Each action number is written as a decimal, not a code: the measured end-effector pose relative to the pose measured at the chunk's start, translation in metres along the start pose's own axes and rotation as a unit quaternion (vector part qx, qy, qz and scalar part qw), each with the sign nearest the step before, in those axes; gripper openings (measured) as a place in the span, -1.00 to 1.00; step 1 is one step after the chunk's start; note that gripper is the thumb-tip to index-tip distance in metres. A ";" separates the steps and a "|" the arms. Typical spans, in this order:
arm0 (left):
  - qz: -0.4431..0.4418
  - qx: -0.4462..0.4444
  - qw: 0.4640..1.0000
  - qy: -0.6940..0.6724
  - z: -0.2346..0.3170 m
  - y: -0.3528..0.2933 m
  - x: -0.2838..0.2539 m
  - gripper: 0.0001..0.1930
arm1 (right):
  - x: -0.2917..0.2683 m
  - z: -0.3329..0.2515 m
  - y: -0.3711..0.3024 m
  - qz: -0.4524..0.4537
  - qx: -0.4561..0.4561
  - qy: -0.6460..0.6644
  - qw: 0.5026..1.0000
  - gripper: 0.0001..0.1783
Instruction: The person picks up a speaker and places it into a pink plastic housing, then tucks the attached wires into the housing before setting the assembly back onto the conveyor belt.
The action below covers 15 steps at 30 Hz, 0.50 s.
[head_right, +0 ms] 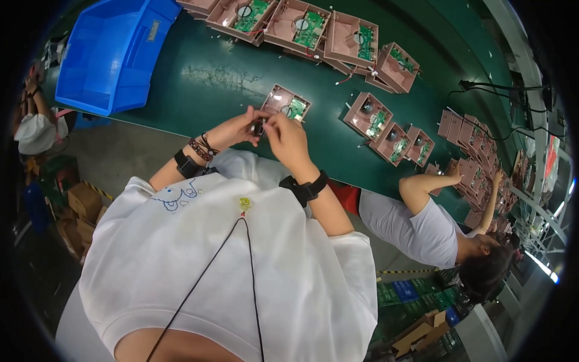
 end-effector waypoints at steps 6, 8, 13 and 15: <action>0.003 -0.005 0.990 0.141 -0.006 0.000 0.006 -0.59 | -0.006 0.019 0.001 0.010 0.156 0.282 0.947 -0.89; -0.003 0.042 0.925 0.378 -0.004 0.002 0.003 -0.58 | -0.009 0.021 0.004 -0.009 0.224 0.345 0.912 -0.87; -0.057 0.007 0.884 0.463 0.001 -0.002 0.006 -0.50 | -0.015 0.017 0.005 -0.023 0.303 0.433 0.849 -0.83; -0.036 0.010 0.913 0.407 -0.005 0.000 0.001 -0.51 | -0.012 0.021 0.002 0.008 0.286 0.400 0.871 -0.80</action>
Point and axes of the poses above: each hand's wrist, its own y-axis towards the middle knuckle, its own x-axis out of the palm, z = x × y, the point moved 3 cm from there along y, towards the middle knuckle, and after that the axes turned 10 degrees about y, right-handed, at the moved point
